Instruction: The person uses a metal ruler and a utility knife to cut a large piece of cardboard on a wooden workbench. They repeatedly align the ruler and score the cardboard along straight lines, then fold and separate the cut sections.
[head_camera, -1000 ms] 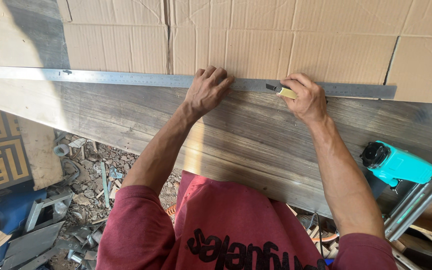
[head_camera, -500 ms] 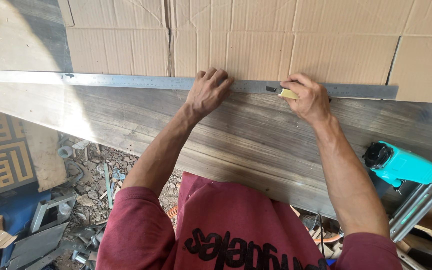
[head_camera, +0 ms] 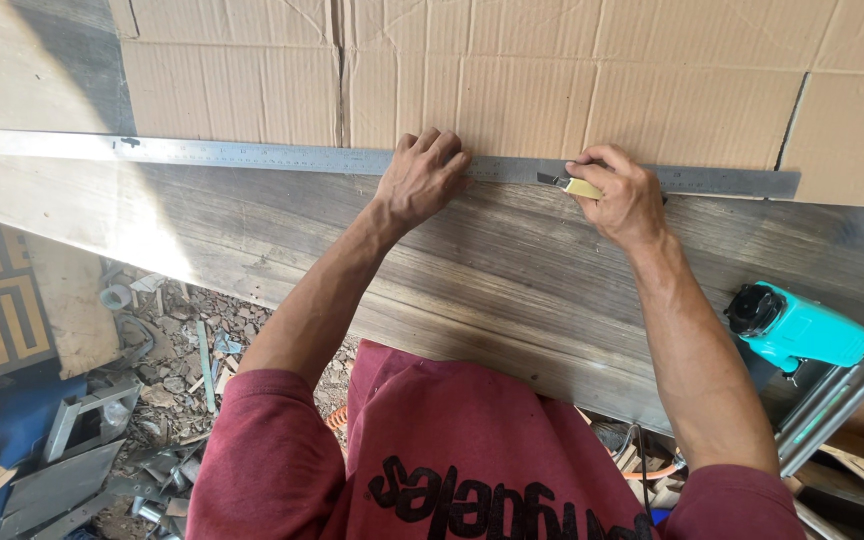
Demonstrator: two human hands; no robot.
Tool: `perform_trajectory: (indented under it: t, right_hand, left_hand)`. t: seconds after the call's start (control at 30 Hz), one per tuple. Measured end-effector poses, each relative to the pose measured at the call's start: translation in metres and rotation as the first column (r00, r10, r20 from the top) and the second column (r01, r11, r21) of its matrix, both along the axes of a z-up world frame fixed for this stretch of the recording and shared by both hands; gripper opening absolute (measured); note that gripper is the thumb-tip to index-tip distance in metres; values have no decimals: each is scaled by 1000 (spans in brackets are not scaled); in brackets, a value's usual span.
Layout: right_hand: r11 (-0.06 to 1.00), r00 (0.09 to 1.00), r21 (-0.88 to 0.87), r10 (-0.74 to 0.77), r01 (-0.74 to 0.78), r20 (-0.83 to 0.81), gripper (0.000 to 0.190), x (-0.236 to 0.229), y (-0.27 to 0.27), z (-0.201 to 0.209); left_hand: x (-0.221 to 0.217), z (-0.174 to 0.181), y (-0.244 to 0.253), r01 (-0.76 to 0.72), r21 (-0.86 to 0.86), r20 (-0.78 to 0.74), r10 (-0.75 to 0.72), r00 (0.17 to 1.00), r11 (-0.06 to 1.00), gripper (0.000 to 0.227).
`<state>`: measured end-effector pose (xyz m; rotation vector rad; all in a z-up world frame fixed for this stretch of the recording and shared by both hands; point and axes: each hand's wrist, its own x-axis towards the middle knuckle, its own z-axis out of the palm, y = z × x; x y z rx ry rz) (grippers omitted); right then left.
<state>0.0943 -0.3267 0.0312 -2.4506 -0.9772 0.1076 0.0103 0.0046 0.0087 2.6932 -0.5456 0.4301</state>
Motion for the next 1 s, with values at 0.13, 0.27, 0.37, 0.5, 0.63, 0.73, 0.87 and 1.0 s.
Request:
perform_trajectory:
  t: [0.13,0.27,0.37,0.5,0.63,0.73,0.87,1.0]
  right_hand:
    - [999,999,-42,-10,12,48,12,-2,-1,-6]
    - [998,993,-57,-8,15,120,14,-9,0,-8]
    - [998,987,-56,-5,14,158,17,-10,3,-2]
    - [998,987,-57,-1,10,159,15,-12,4,0]
    - [999,980,-36,-19,26,197,11,-15,6,1]
    - [999,980,-10,-50,53,194,7,-20,7,0]
    - [999,983,10,-53,52,178,7,-17,8,0]
    - [998,977,-7,-58,61,203,11,-19,5,-8]
  left_hand:
    - [0,-1,0,-4,2,9,4,1000,1000,39]
    - [-1,2,-2,10,-6,57,-10,998,1000,29]
    - [1,2,-5,17,-1,72,-16,997,1000,23]
    - [-1,6,-4,10,35,115,-14,993,999,18]
    - [-3,8,-2,34,81,53,-38,998,996,16]
    - [-6,22,1,77,111,-112,-65,992,991,11]
    - [2,22,3,126,144,-190,-98,977,981,14]
    - [3,22,2,133,160,-193,-101,976,978,10]
